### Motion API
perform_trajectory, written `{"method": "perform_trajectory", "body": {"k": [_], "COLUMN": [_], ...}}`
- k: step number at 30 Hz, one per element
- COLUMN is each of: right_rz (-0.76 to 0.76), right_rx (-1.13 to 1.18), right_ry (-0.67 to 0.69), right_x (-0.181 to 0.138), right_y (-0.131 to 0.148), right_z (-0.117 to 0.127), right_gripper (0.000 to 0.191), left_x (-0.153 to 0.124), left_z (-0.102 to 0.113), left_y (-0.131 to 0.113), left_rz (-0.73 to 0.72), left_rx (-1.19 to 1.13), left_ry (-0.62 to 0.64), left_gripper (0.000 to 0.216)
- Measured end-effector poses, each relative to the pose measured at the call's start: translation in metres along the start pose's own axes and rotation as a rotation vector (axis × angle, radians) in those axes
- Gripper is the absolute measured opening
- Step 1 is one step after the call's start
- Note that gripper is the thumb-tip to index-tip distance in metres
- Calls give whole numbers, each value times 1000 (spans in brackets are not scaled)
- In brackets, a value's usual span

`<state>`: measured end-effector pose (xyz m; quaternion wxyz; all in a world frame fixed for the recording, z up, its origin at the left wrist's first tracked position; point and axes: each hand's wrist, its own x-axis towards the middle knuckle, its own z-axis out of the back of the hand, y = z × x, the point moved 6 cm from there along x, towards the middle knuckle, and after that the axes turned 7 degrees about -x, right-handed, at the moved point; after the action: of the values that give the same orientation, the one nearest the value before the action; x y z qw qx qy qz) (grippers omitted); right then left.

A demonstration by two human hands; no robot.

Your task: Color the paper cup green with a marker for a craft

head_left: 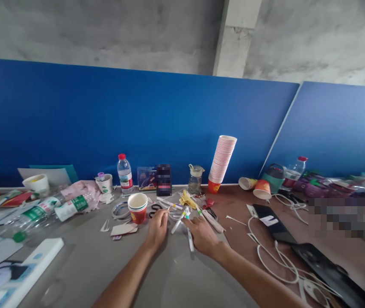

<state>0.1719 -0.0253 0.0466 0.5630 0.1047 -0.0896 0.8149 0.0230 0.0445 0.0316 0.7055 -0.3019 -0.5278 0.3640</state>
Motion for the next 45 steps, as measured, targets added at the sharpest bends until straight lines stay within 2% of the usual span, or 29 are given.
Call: {"method": "perform_trajectory", "body": {"k": [8, 13, 18, 22, 24, 27, 31, 34, 36, 40, 45], "right_rz": [-21, -53, -84, -94, -60, -6, -199, -296, -318, -298, -212], "right_rx": [-35, 10, 131, 185, 190, 232, 301, 362, 389, 299, 144], "right_ry": [20, -9, -39, -96, -146, -286, -454, -429, -424, -395, -267], "right_x": [4, 8, 16, 27, 30, 31, 38, 52, 60, 66, 65], "right_y": [-4, -11, 4, 16, 18, 10, -28, -49, -53, -40, -20], "right_z": [-9, -7, -11, -12, -9, 3, 11, 0, -9, -25, -34], "right_gripper": [38, 38, 55, 56, 60, 63, 48, 38, 35, 32, 26], "left_x": [1, 0, -9, -14, -13, -8, 0, 4, 4, 2, 1], "left_z": [-3, -4, -14, -23, -21, -11, 5, 11, 10, 6, 7], "left_y": [5, -2, -11, -8, -1, 7, 11, 14, 20, 33, 40], "left_rz": [-30, -44, 5, 50, 95, 164, 214, 273, 329, 430, 442], "left_rx": [88, 51, -39, -44, -61, -94, -83, -115, -195, -288, -335], "left_ry": [36, 60, 200, 292, 255, 125, 13, -33, -37, -29, -50], "left_gripper": [28, 22, 28, 39, 39, 41, 35, 31, 31, 33, 35]}}
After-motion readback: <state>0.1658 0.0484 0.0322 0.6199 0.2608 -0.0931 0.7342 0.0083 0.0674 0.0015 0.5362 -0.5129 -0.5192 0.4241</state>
